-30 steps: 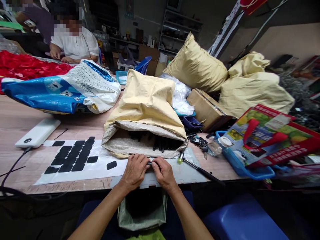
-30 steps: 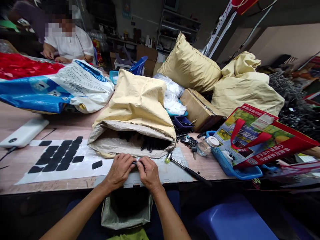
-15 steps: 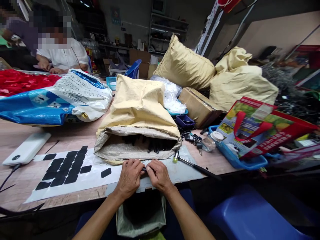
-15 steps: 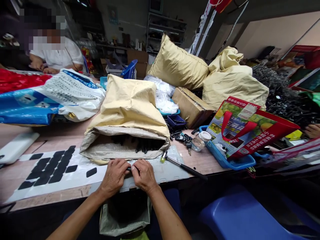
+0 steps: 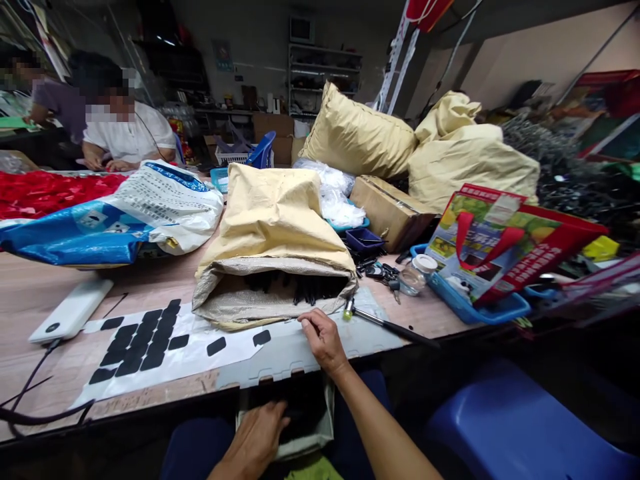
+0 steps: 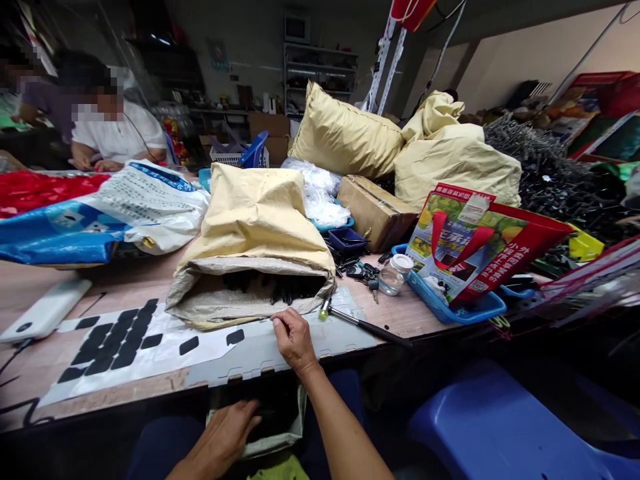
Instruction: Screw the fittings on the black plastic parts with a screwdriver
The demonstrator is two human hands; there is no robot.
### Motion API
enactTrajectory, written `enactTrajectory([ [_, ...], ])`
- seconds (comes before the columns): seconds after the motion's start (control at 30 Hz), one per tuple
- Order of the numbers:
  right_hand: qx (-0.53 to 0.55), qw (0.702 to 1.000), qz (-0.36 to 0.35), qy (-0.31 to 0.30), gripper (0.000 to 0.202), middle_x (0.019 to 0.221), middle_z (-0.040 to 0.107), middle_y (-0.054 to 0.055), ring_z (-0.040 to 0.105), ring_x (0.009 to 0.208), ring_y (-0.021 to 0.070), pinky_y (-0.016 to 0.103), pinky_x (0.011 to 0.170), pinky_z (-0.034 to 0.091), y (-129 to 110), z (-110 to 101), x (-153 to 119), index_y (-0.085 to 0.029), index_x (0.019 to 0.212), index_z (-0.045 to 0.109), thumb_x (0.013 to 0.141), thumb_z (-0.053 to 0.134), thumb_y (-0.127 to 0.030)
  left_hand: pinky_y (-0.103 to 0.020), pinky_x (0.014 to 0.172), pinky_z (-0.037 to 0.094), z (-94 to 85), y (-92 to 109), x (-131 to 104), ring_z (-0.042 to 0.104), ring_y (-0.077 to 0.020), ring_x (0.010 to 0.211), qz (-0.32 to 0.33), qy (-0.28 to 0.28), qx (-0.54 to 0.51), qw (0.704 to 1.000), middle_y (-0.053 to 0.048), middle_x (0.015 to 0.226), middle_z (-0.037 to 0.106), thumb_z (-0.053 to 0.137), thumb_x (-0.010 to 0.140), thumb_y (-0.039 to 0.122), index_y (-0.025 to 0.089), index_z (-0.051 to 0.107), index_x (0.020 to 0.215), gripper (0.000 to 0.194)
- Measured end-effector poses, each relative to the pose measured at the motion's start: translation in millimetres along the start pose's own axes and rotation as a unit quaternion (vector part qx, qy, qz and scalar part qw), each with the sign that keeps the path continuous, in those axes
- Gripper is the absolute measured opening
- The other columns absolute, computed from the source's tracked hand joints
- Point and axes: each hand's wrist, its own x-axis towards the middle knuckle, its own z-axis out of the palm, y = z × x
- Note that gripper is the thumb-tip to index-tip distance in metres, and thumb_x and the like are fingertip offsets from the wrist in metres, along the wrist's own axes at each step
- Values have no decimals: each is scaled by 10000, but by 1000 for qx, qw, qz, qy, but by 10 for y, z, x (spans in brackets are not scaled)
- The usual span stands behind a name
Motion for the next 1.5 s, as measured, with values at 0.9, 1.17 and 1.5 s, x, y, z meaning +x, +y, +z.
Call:
enactTrajectory([
  [0.9,37,997,40,63,339,842,623,41,588,778,171,300,729,473,88,0,-31,-189,957,729,1019,440,-355,-276,694,419,-1600,90,959,607,-183,791,37,271,-12,962,-33,853,661,632,829,332,195,692,877,157],
  [1.17,-217,968,-19,127,198,999,654,79,578,981,236,384,910,451,89,-542,-65,-199,1029,704,937,546,-277,-302,815,457,-1145,56,684,585,-194,881,112,308,-75,942,-36,931,610,647,828,231,195,681,1006,185],
  [1.5,-463,886,25,8,164,970,649,87,568,917,248,362,795,433,377,-1366,-363,-211,1007,679,939,542,-269,-342,840,414,-1060,22,771,578,-217,919,105,330,-94,933,-27,925,670,740,835,332,226,713,1013,209],
])
